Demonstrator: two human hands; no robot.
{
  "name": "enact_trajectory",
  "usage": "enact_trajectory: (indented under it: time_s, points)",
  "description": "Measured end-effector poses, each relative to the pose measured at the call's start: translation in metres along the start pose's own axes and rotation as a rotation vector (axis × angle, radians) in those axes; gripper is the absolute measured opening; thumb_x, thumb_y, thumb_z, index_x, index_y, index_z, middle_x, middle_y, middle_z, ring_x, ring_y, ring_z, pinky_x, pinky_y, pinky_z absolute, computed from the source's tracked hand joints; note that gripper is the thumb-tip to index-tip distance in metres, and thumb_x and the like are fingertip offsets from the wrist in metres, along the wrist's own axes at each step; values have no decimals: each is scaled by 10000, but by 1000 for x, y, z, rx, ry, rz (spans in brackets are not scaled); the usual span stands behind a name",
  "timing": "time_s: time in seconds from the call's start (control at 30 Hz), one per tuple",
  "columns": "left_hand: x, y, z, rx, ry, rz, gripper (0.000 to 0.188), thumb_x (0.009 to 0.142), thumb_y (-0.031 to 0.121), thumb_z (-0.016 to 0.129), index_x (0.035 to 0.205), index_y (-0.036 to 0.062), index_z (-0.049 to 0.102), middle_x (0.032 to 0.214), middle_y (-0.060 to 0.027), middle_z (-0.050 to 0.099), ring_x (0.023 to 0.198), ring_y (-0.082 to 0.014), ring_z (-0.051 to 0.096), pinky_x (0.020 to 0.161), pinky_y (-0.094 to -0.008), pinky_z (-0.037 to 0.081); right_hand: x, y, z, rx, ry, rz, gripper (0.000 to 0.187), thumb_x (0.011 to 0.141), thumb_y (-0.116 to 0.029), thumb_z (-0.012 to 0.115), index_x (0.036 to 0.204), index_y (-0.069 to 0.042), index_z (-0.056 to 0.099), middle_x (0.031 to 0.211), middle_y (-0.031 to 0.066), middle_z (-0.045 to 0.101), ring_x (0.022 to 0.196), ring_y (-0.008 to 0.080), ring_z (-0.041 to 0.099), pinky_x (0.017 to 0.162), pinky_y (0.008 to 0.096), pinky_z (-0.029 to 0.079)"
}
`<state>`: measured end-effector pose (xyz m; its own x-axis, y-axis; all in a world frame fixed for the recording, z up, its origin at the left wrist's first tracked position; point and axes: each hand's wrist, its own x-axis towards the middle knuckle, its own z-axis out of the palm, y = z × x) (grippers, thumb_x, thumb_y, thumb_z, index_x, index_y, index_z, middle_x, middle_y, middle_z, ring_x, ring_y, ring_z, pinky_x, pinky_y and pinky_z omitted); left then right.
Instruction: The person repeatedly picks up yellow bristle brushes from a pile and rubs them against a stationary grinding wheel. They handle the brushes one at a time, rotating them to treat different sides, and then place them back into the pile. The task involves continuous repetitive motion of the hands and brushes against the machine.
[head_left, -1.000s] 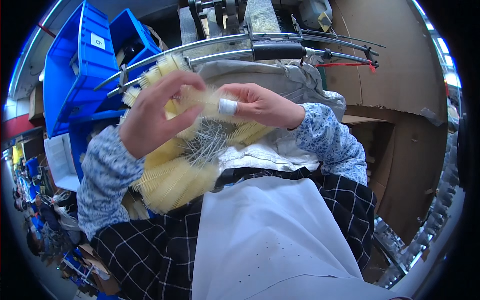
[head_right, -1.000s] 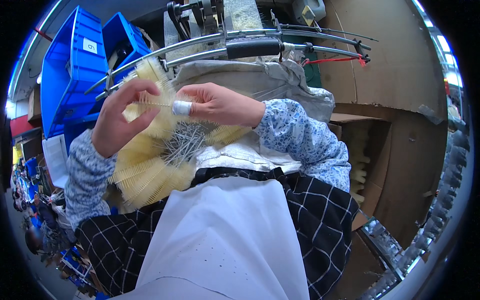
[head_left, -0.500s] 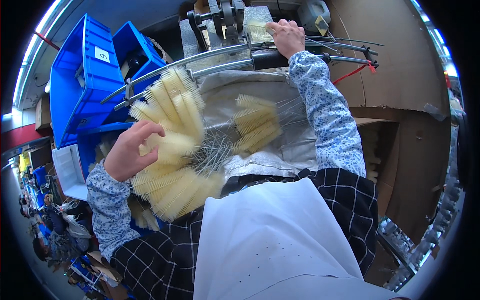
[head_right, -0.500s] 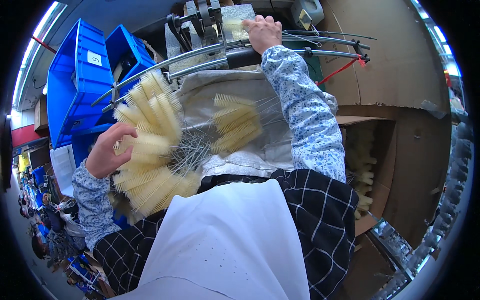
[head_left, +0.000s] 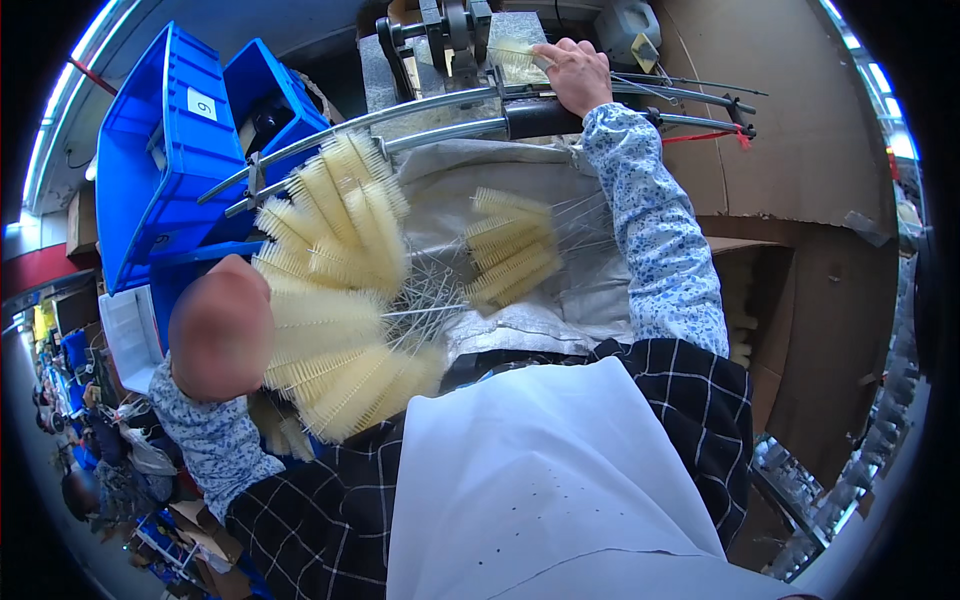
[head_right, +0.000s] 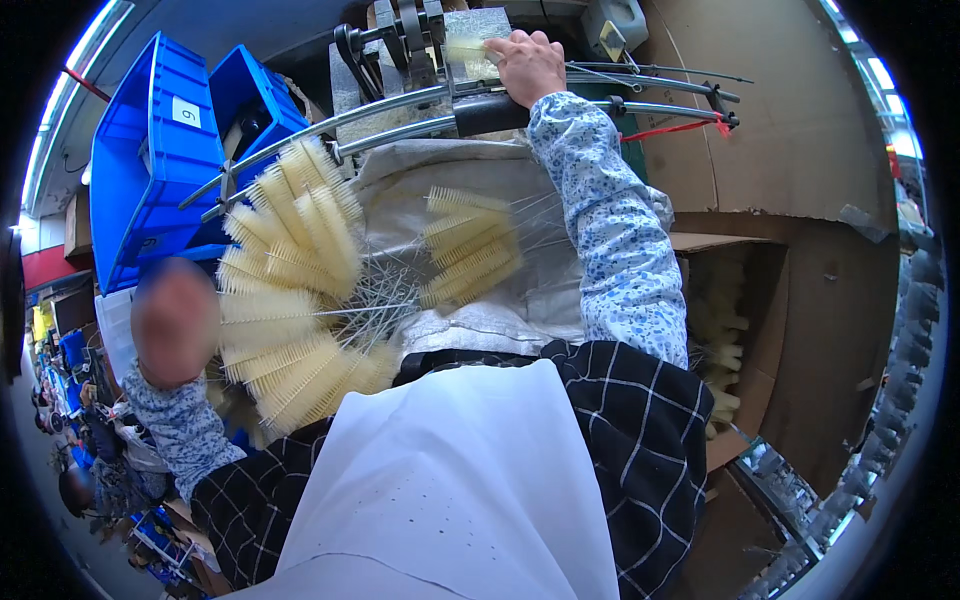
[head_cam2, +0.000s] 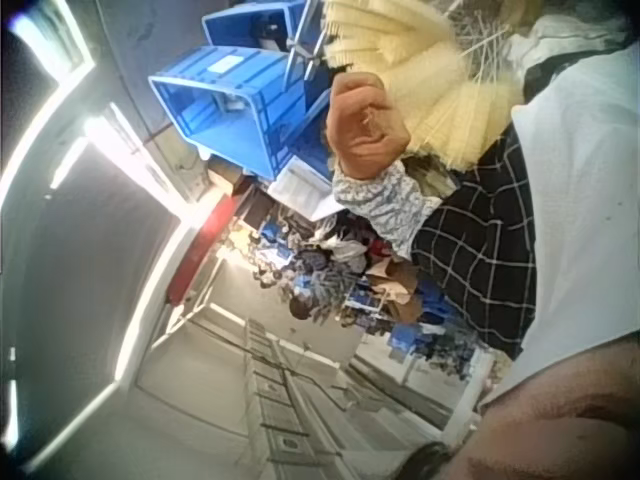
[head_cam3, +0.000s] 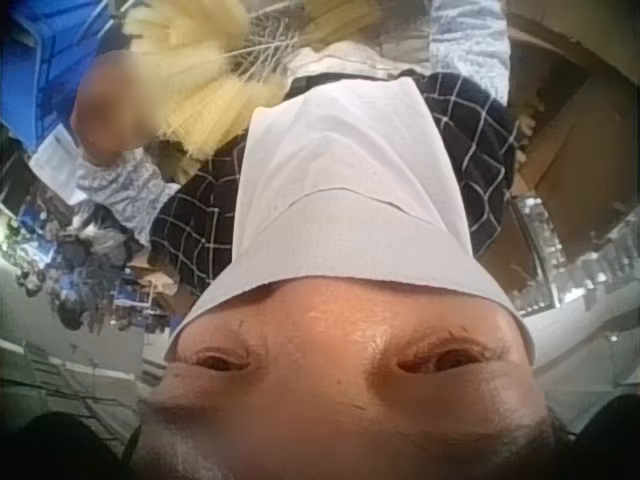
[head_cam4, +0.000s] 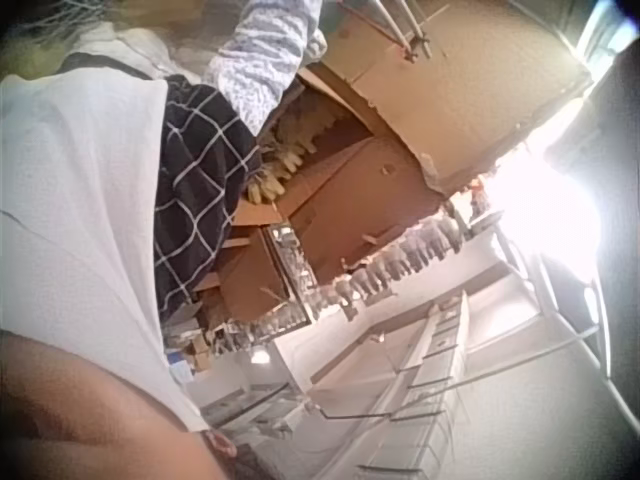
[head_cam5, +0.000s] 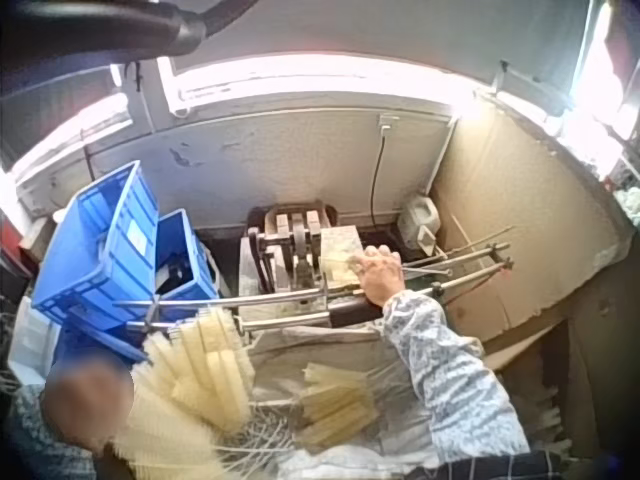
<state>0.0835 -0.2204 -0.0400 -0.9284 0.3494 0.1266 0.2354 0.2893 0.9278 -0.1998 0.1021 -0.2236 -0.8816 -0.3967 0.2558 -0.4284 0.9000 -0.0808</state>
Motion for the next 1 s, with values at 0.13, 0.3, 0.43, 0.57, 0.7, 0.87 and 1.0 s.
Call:
enact_trajectory:
  time_s: [0.13, 0.3, 0.43, 0.57, 0.7, 0.87, 1.0]
  points:
    - [-1, 4, -1, 17, 21, 4, 249, 575, -17, 546, 800, 72, 489, 782, -80, 447, 671, -145, 422, 607, -247, 338, 16, 5, 4, -50, -12, -58, 302, 843, -163, 444, 1070, -302, 585, 1002, -6, 551, 974, 172, 450, 847, 382, 314]
    - [14, 7, 8, 86, -61, -2, 282, 564, 4, 564, 835, 57, 504, 784, -78, 444, 689, -160, 434, 640, -260, 351, 33, 12, 24, -125, -128, -113, 388, 854, -130, 423, 1183, -328, 479, 1219, -7, 463, 1220, 147, 297, 1025, 469, 145]
    - [9, 8, 5, 113, -41, -29, 289, 555, 13, 572, 833, 53, 502, 789, -77, 442, 704, -164, 438, 657, -264, 355, 19, 19, 16, -216, 32, -55, 416, 836, -262, 496, 1244, -260, 414, 1258, 0, 413, 1199, 182, 323, 991, 493, 189]
    - [1, 5, 0, 104, 9, -56, 289, 553, 15, 570, 831, 54, 503, 793, -77, 439, 710, -157, 433, 656, -259, 350, 3, 43, 6, -124, 61, 174, 474, 763, -361, 576, 1199, -202, 477, 1104, 21, 520, 1088, 212, 411, 868, 442, 300]
    - [1, 2, 0, 92, 27, -33, 289, 549, 9, 564, 827, 56, 504, 792, -76, 436, 706, -151, 429, 652, -252, 347, -3, 52, 16, 85, 120, 191, 357, 785, -306, 556, 1117, -173, 555, 1074, 21, 574, 1016, 219, 506, 849, 414, 343]
    - [5, 10, 0, 117, -3, -16, 299, 537, -1, 560, 826, 55, 510, 800, -79, 447, 700, -154, 439, 646, -254, 356, 1, 31, 21, 96, 121, 160, 328, 787, -263, 559, 1097, -156, 568, 1065, 35, 580, 987, 218, 539, 822, 417, 379]
    - [3, 11, -1, 129, 12, -15, 311, 527, -2, 562, 829, 57, 517, 802, -79, 457, 703, -158, 453, 644, -258, 365, 2, 4, 21, 90, 146, 142, 308, 769, -218, 557, 1065, -139, 584, 1032, 44, 591, 958, 221, 553, 812, 419, 384]
